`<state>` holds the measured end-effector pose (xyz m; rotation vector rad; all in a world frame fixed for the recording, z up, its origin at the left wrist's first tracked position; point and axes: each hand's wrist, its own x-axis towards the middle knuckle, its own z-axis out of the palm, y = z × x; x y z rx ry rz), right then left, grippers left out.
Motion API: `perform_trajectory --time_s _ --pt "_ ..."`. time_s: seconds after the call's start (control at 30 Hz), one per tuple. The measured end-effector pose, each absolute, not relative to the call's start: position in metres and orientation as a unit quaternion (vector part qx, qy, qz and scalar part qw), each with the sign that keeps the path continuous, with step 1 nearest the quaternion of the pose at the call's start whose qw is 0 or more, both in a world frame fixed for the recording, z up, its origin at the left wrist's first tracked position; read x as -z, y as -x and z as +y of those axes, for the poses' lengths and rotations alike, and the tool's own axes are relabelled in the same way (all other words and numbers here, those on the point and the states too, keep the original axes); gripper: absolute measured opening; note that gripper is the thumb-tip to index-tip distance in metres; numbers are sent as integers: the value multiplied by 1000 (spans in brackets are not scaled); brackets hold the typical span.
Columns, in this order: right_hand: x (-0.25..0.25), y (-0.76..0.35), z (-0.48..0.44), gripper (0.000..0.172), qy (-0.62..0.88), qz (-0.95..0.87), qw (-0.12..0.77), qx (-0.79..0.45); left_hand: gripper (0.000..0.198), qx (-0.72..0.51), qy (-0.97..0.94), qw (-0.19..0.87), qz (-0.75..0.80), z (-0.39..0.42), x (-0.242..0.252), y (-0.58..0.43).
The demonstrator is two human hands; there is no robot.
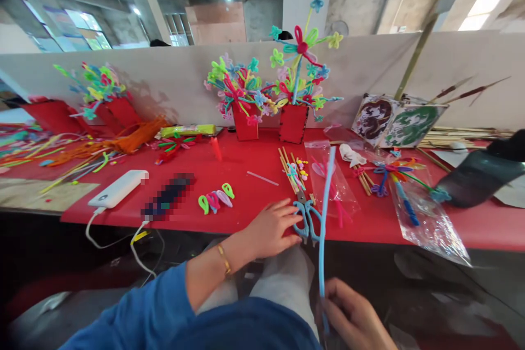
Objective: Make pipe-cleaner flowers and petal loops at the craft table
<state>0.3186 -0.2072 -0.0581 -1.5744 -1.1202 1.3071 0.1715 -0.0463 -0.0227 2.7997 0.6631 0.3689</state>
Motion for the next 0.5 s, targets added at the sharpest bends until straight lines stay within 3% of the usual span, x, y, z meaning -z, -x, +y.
perform_trajectory --time_s 0.13,0.23,0.5 --pt "54 -307 -163 29 636 -418 470 -447 39 -185 -922 173 292 -50 28 -98" --pt "60 -297 -127 36 671 -388 491 -399 35 -208 -892 212 340 -58 39 -51" --pt "73 -277 -63 29 740 -514 362 -241 28 -182 -818 331 434 -91 89 13"
